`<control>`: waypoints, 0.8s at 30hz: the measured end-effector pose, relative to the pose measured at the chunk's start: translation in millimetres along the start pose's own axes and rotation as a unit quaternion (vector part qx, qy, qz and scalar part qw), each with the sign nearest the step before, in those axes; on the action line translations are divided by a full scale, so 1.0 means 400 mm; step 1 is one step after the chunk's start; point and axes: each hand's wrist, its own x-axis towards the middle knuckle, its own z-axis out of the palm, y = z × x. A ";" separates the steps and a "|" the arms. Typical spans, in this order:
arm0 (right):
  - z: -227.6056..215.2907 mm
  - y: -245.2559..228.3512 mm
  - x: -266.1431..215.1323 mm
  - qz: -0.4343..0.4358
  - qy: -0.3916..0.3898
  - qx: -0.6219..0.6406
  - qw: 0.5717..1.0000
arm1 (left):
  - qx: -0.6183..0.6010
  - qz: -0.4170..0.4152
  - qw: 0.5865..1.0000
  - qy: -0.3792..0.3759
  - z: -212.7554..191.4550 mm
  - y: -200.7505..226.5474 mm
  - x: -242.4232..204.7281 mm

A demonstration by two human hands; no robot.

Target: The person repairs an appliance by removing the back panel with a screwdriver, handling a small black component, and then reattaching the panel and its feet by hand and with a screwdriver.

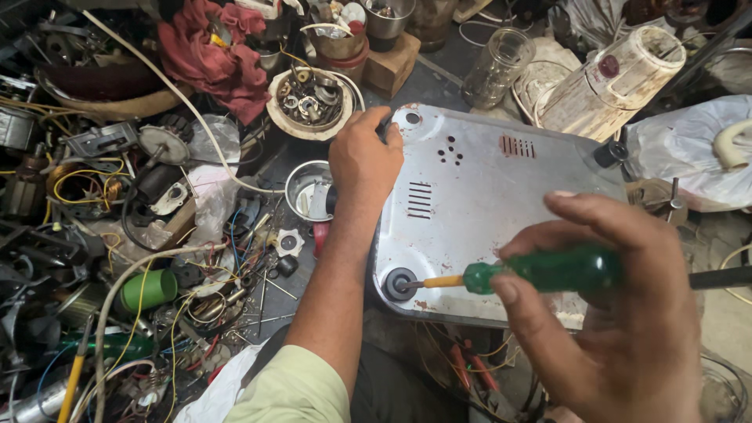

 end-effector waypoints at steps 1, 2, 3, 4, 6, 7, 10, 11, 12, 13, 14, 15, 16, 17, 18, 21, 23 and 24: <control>0.001 0.003 0.002 -0.035 -0.005 -0.001 0.999 | 0.000 0.000 1.000 0.000 0.000 -0.001 0.000; 0.001 0.003 -0.001 -0.034 -0.005 -0.001 0.999 | 0.001 0.003 1.000 0.004 0.002 -0.001 0.000; 0.002 0.003 -0.004 -0.016 0.013 -0.013 1.000 | 0.001 0.007 1.000 0.008 0.004 -0.002 0.001; 0.001 0.003 -0.007 0.002 0.030 -0.025 0.999 | 0.001 0.005 1.000 0.006 0.006 -0.004 0.000; -0.008 0.006 -0.004 -0.010 0.032 -0.037 0.999 | 0.001 0.011 1.000 0.010 0.007 -0.007 0.000; -0.011 0.007 -0.002 -0.023 0.034 -0.048 0.998 | 0.002 0.010 1.000 0.010 0.008 -0.008 0.001; -0.011 0.007 -0.007 -0.024 0.022 -0.037 0.999 | 0.008 0.012 1.000 0.010 0.011 -0.010 0.000; -0.009 0.008 -0.007 -0.023 0.022 -0.037 0.999 | 0.005 0.013 1.000 0.011 0.011 -0.010 0.000; -0.005 0.010 -0.007 -0.024 0.020 -0.031 0.999 | 0.003 0.015 1.000 0.012 0.010 -0.011 0.001; -0.002 0.010 -0.007 -0.025 0.019 -0.024 0.999 | 0.004 0.015 1.000 0.012 0.010 -0.011 0.000; 0.001 0.010 -0.006 -0.025 0.019 -0.024 0.999 | 0.005 0.013 1.000 0.012 0.010 -0.010 0.001; 0.006 0.009 -0.005 -0.007 0.024 -0.015 1.000 | 0.006 0.011 1.000 0.011 0.010 -0.010 0.001; 0.009 0.008 -0.004 0.010 0.028 -0.006 1.000 | 0.005 0.011 1.000 0.011 0.010 -0.009 0.001; 0.009 0.007 -0.002 0.010 0.029 -0.007 1.000 | 0.003 0.016 1.000 0.013 0.009 -0.009 0.001; 0.010 0.006 -0.001 0.013 0.033 -0.011 0.999 | 0.001 0.021 1.000 0.016 0.009 -0.009 0.001; 0.010 0.004 0.003 -0.034 0.037 -0.066 0.997 | 0.000 0.010 1.000 0.008 0.009 -0.007 0.001; 0.010 0.000 0.003 -0.084 0.036 -0.116 0.989 | 0.002 0.012 1.000 0.009 0.008 -0.008 0.002; 0.011 -0.005 0.000 -0.089 0.045 -0.149 0.984 | 0.003 0.014 1.000 0.010 0.009 -0.009 0.003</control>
